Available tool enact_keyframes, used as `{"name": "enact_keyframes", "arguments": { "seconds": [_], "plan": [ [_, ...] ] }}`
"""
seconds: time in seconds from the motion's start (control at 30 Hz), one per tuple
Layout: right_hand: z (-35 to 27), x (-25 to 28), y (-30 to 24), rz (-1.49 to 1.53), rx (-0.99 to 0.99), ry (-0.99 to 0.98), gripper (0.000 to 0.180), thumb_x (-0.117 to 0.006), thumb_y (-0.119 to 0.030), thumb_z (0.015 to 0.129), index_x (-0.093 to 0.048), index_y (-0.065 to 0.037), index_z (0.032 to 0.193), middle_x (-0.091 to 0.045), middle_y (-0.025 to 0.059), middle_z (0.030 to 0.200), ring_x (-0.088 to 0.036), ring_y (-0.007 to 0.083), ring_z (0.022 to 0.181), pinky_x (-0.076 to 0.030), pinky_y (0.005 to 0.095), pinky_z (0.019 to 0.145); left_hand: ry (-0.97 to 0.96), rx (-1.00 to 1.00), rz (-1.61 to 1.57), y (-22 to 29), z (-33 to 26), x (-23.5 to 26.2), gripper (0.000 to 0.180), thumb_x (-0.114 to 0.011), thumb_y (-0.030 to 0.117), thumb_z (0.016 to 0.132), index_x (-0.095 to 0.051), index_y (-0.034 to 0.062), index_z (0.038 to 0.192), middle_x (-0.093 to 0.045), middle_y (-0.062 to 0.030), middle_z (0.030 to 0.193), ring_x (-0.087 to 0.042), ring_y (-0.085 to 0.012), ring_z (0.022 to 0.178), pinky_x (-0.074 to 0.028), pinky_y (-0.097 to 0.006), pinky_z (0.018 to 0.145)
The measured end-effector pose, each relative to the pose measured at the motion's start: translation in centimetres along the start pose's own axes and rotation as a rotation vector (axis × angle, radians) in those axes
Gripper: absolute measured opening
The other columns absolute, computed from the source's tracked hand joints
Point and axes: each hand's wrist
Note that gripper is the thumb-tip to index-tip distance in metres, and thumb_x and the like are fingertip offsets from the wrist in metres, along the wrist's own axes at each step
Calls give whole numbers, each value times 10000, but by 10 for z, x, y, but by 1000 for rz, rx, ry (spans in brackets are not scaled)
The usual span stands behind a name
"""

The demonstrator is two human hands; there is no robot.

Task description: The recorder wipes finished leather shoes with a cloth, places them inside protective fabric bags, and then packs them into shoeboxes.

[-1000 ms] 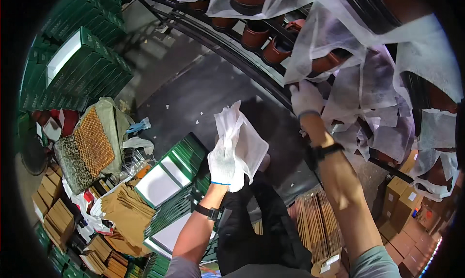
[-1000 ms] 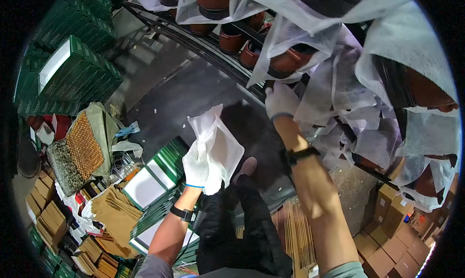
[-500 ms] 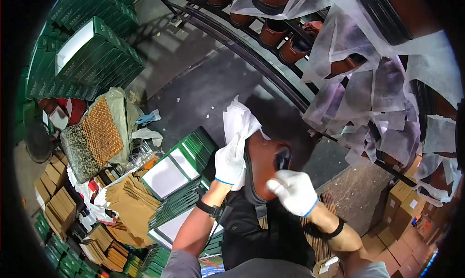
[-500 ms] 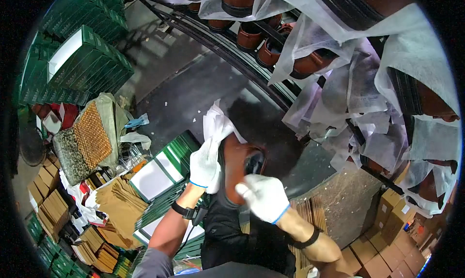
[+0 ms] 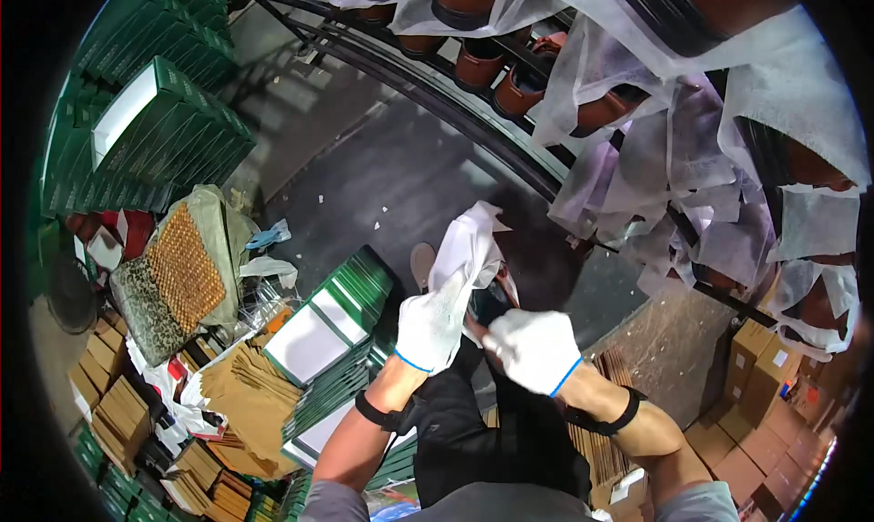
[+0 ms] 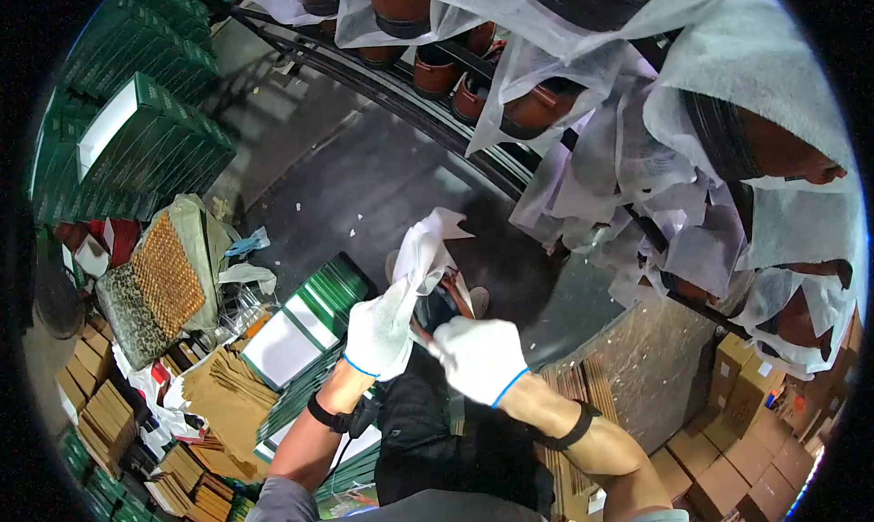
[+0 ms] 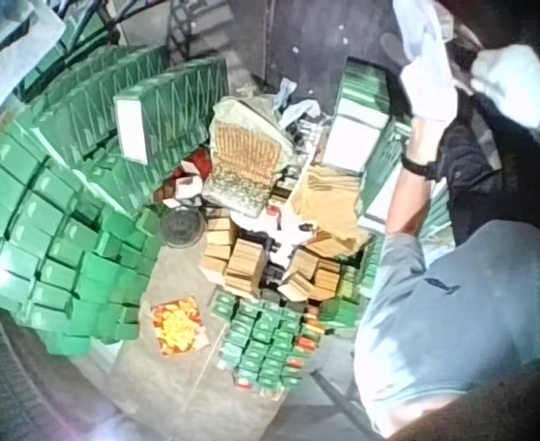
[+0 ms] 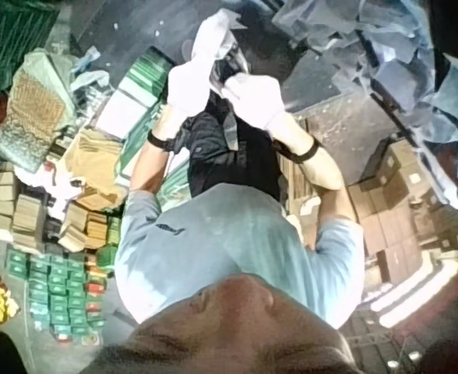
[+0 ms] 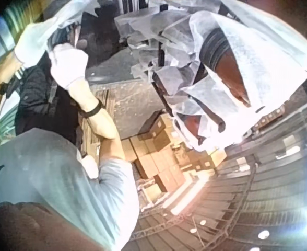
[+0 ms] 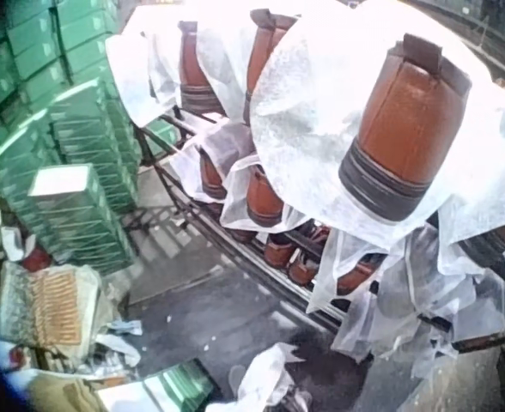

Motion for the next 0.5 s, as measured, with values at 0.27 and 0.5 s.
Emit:
{"name": "enact_keyframes", "arguments": {
  "seconds": [0.27, 0.5],
  "plan": [
    [6, -28, 22, 866, -659, 533, 232, -718, -179, 1051, -763, 33, 1132, -701, 54, 785, -621, 123, 623, -513, 316, 601, 73, 83, -214, 12, -4, 2, 189, -648, 57, 1034, -725, -3, 1195, -712, -181, 855, -720, -372, 709, -561, -380, 654],
    [41, 5, 19, 961, -636, 728, 162, -707, -124, 1022, -714, 21, 950, -663, 74, 747, -616, 177, 590, -488, 334, 593, 103, -122, -43, 11, 40, -10, 699, -681, -21, 766, -624, -48, 1462, -729, -258, 1236, -757, -392, 842, -614, -456, 717]
  ]
}}
Point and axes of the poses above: each hand's wrist, its own z-axis towards the middle knuckle, its own x-axis out of the back of the hand, y = z × x
